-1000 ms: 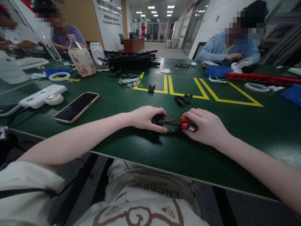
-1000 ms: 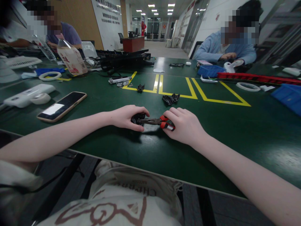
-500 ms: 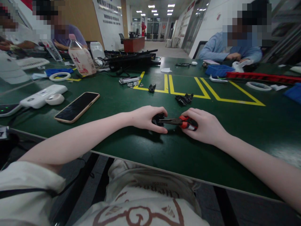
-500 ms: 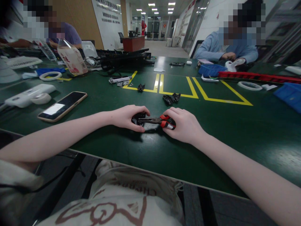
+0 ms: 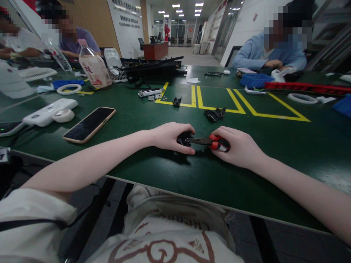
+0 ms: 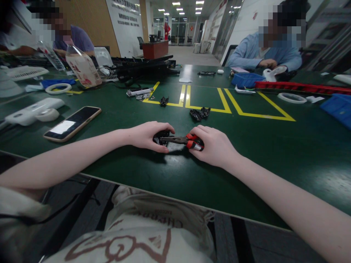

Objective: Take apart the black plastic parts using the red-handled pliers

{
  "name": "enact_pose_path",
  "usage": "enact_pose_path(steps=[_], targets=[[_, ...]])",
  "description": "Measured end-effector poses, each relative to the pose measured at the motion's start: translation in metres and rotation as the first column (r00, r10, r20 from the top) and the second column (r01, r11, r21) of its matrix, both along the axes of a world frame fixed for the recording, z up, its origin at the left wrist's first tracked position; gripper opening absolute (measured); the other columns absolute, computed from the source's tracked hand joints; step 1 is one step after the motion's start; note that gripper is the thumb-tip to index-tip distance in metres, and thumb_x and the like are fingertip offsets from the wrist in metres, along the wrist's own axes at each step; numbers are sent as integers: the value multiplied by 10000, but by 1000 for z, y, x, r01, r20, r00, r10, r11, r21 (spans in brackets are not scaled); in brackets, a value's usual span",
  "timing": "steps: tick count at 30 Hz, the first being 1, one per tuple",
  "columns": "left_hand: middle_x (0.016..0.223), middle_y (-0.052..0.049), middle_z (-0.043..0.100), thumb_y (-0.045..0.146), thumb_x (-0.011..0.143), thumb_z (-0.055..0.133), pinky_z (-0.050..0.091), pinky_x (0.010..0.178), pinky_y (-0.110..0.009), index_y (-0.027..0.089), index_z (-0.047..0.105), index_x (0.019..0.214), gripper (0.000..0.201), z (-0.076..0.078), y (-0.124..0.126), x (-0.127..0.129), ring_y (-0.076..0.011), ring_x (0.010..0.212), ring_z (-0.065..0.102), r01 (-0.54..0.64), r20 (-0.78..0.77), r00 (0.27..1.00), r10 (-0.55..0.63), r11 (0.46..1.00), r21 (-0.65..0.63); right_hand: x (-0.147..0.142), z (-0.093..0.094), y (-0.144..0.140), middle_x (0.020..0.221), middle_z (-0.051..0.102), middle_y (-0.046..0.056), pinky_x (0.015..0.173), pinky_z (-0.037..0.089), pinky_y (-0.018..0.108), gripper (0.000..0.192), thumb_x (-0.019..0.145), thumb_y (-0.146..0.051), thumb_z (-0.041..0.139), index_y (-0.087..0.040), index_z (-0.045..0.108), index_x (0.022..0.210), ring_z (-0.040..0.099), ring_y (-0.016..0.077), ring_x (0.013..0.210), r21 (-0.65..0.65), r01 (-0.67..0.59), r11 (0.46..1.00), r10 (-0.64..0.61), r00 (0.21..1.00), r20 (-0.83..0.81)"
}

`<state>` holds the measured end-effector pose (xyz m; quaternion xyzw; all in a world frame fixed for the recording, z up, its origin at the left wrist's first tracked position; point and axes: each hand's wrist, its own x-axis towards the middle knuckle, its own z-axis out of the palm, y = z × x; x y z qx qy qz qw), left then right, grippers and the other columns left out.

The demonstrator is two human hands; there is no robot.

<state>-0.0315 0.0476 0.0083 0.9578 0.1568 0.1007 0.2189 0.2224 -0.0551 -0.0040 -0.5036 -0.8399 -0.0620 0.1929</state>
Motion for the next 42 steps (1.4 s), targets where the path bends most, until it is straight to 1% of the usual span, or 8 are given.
enact_pose_path(steps=[5,13,19,23,31,42], targets=[[1106,-102,708,614,811,677,455,749,-304,162,602,1231,622,2,-1,0,-235,931,658,-20,3,1000,20,1000,-16,-2,1,-2,897,665,80,612,448,333,183,800,-323,584,-209,564,942,611,233,747,43,13,999,-14,999,33],[1078,-89,715,602,816,672,453,750,-303,158,606,1236,614,2,-2,0,-224,909,658,-27,3,1000,27,999,-25,-2,1,-1,886,661,91,626,445,333,193,818,-319,572,-183,580,955,596,232,744,142,-12,990,-5,993,116],[1107,-89,706,593,827,672,464,761,-302,174,587,1240,595,0,-1,0,-232,935,658,-5,-4,1000,6,1000,21,-1,1,1,884,671,94,648,449,348,210,827,-339,579,-173,601,953,607,246,761,190,-38,981,7,987,159],[1135,-92,706,588,808,700,467,782,-305,177,575,1244,612,-2,0,0,-235,947,663,12,3,1000,-13,999,43,0,1,1,920,680,103,673,460,357,234,830,-342,583,-162,611,976,618,254,793,191,-36,981,6,988,155],[1130,-89,708,619,803,693,462,774,-300,180,576,1238,628,-3,1,0,-234,942,666,13,3,1000,-13,998,56,1,0,2,943,688,102,692,464,362,237,823,-343,599,-171,611,985,621,253,811,184,-30,982,10,993,114],[1130,-93,707,625,798,693,465,780,-311,172,574,1244,647,-2,0,1,-241,946,663,11,-2,1000,-11,998,62,3,-2,2,889,685,82,638,451,338,214,803,-337,604,-187,606,955,622,232,750,153,-43,987,31,996,84]])
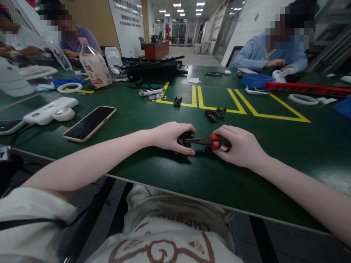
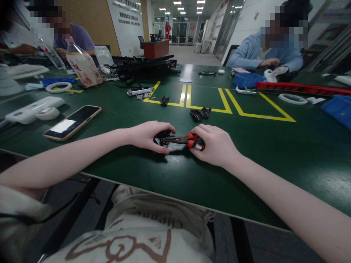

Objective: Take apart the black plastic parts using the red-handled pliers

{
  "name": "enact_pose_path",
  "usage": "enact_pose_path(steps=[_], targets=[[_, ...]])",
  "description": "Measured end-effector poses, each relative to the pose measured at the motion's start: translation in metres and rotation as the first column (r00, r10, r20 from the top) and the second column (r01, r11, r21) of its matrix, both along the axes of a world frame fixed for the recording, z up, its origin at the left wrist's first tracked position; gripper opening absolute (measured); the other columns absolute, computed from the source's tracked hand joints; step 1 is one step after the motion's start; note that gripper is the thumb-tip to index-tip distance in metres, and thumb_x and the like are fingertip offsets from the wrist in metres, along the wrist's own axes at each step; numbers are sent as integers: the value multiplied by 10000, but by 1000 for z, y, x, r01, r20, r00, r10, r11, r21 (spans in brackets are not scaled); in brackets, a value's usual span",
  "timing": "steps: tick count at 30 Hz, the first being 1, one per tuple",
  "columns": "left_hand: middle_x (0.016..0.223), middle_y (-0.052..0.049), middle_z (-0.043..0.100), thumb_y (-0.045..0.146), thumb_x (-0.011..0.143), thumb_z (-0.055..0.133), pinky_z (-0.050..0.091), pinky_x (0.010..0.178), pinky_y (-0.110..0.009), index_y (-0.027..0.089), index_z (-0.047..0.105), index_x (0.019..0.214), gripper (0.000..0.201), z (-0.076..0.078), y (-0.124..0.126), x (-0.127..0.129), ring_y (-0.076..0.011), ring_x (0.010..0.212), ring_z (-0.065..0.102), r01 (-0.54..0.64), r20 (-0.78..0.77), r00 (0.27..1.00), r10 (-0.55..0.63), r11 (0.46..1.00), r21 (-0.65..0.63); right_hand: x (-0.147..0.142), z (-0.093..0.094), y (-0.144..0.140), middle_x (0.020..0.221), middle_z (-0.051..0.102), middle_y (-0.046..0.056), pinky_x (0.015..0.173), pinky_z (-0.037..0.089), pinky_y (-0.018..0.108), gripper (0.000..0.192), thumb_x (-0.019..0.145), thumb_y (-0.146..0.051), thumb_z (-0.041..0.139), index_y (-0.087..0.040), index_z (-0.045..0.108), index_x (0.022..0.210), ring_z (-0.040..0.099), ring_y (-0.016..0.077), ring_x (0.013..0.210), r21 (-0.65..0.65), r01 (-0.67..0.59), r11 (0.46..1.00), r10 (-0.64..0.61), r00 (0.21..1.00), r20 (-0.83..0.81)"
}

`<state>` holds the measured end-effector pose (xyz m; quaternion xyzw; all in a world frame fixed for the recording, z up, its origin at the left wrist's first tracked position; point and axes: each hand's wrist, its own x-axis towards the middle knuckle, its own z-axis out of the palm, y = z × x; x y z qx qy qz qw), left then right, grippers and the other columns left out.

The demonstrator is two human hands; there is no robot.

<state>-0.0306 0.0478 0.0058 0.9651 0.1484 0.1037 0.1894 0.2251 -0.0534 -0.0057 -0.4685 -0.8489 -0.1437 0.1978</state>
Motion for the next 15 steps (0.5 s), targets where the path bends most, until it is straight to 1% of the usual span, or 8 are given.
enact_pose_path(steps=[8,15], targets=[[1233,-105,670,617,747,743,475,833,-325,183,543,1282,717,-1,0,-1,-267,1038,652,-7,5,1000,7,999,53,-4,3,-2,874,677,73,604,441,321,198,801,-340,586,-196,590,936,616,221,727,-90,7,996,-9,1000,-19],[1202,-107,668,620,721,770,476,851,-333,181,541,1286,751,-4,0,-2,-264,1016,654,9,38,999,-13,995,100,-5,5,-3,872,677,72,602,438,318,196,797,-342,582,-204,588,937,615,218,721,-104,18,994,-18,1000,-4]])
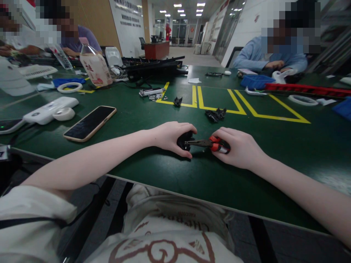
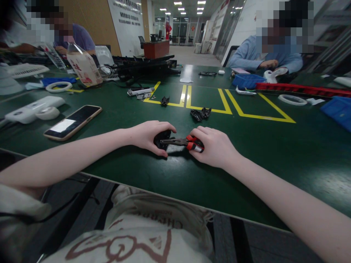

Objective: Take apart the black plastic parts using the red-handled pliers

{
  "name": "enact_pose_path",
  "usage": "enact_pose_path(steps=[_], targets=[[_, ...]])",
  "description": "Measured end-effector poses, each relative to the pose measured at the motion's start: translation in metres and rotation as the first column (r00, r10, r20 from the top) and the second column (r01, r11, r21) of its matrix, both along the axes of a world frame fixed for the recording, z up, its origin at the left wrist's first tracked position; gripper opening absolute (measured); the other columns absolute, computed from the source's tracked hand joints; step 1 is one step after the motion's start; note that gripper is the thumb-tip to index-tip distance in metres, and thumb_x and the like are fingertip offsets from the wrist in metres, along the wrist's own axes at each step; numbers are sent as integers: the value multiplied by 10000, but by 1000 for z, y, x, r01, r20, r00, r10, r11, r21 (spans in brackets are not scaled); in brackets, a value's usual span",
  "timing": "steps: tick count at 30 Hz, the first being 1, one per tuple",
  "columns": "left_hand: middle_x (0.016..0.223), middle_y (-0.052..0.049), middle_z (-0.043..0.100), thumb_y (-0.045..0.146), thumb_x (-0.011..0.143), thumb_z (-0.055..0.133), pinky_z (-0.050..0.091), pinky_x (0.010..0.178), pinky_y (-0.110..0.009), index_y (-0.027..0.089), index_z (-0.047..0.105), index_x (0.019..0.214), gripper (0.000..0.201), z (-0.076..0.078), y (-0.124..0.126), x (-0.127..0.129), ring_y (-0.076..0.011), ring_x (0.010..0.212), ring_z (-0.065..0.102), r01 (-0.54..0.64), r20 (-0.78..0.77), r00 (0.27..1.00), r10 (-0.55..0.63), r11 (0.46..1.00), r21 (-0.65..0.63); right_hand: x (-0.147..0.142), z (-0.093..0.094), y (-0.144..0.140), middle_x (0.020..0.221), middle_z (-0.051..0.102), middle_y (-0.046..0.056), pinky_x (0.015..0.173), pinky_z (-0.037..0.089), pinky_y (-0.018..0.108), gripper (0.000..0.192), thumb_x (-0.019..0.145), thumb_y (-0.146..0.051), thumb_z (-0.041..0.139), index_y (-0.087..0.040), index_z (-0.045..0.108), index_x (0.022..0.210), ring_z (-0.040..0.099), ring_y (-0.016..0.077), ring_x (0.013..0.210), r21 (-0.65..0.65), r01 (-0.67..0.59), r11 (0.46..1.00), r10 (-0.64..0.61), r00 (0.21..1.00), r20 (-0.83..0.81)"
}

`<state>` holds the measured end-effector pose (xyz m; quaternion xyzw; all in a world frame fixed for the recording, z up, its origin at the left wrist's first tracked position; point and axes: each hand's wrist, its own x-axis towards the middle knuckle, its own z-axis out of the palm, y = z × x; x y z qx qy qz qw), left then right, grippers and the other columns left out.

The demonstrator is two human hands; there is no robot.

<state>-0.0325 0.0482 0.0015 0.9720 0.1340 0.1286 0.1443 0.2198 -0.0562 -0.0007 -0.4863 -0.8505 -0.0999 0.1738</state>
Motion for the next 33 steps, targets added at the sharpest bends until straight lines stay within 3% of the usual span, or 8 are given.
enact_pose_path(steps=[8,15,33], targets=[[1185,-105,684,649,737,737,472,826,-335,190,553,1261,720,1,1,0,-268,995,661,19,10,1000,-19,1000,-1,-1,2,0,882,676,66,613,441,313,174,794,-328,586,-224,568,932,618,215,734,-42,-13,999,13,1000,-14],[1145,-104,702,657,780,685,478,817,-316,189,580,1235,662,2,-1,-1,-248,963,667,35,6,999,-34,999,-26,0,0,-1,865,665,83,625,442,325,177,801,-326,564,-205,569,930,606,228,744,24,-20,1000,19,999,37],[1177,-103,685,655,778,692,469,809,-325,192,569,1241,666,3,-1,1,-260,985,656,34,-36,999,-35,999,-25,0,1,0,928,689,104,681,467,362,215,807,-329,589,-191,595,973,616,248,782,47,-31,998,30,999,20]])
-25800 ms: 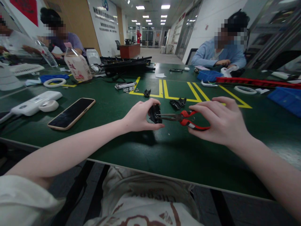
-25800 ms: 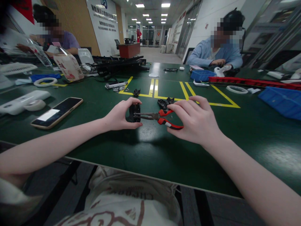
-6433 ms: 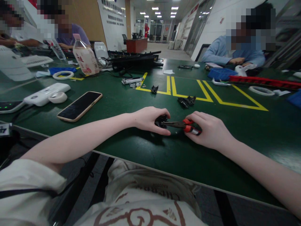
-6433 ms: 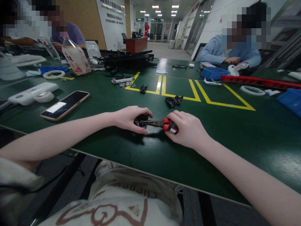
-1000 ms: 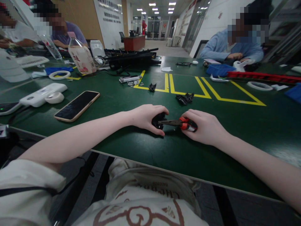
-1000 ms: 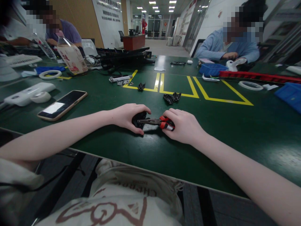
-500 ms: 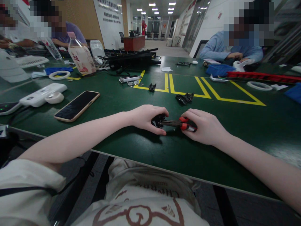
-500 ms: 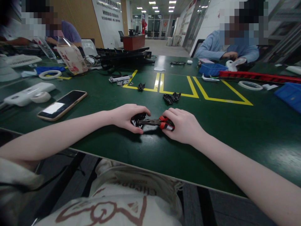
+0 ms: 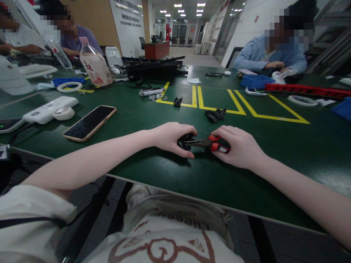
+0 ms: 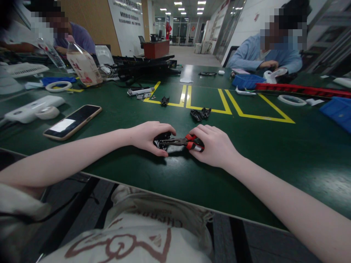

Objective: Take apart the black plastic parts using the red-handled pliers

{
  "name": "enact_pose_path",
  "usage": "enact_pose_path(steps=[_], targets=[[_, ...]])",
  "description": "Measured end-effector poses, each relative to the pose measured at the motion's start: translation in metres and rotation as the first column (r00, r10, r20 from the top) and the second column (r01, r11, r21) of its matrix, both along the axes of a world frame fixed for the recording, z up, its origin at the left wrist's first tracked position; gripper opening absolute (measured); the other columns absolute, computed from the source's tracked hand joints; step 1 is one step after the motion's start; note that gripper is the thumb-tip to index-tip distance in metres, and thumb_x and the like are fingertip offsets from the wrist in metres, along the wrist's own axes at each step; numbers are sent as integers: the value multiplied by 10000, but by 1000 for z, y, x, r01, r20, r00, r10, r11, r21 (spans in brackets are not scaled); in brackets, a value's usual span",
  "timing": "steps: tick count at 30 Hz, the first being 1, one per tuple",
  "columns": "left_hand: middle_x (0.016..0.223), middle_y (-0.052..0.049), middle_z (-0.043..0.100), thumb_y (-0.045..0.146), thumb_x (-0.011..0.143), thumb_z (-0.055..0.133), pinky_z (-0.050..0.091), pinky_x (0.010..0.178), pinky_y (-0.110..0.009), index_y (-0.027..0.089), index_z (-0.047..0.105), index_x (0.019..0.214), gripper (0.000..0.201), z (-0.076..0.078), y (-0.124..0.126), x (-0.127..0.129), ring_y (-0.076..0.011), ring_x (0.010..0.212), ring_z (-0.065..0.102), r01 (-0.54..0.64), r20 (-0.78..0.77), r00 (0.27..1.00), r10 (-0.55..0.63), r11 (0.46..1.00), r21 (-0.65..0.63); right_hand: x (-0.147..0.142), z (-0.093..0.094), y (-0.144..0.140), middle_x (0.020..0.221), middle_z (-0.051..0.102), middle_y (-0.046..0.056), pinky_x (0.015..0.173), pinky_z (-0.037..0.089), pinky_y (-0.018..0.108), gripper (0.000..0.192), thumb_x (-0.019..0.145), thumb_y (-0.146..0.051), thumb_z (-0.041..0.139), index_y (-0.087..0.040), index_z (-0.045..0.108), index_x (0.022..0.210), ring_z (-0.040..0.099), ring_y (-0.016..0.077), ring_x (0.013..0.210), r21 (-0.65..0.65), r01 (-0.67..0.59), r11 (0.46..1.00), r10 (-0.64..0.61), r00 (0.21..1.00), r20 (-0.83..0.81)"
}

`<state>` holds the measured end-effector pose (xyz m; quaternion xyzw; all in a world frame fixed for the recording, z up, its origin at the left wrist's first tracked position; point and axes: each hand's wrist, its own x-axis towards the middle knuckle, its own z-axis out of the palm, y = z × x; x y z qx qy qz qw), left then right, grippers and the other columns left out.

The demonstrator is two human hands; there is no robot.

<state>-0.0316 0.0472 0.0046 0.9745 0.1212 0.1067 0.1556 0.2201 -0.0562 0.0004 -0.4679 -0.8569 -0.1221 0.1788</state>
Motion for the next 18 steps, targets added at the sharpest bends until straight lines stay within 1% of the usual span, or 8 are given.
enact_pose_path(steps=[8,12,18], targets=[[1211,-113,676,659,783,684,459,806,-332,178,554,1252,684,0,0,1,-272,997,661,6,-18,1000,-5,999,31,0,0,0,920,687,103,677,466,360,218,804,-324,591,-185,597,973,613,246,773,3,-4,1000,4,1000,8],[1176,-105,683,665,784,681,453,785,-325,182,555,1242,677,0,2,1,-264,966,664,3,-25,1000,-2,999,45,1,-2,0,898,681,89,663,455,352,198,804,-318,583,-201,592,964,608,240,754,20,2,1000,-3,1000,13],[1157,-95,679,688,804,646,438,755,-312,196,582,1206,639,0,4,1,-241,912,657,22,-33,999,-20,998,58,1,-2,0,893,676,89,661,457,349,183,803,-301,575,-204,591,958,606,238,751,10,1,1000,-1,1000,24]])
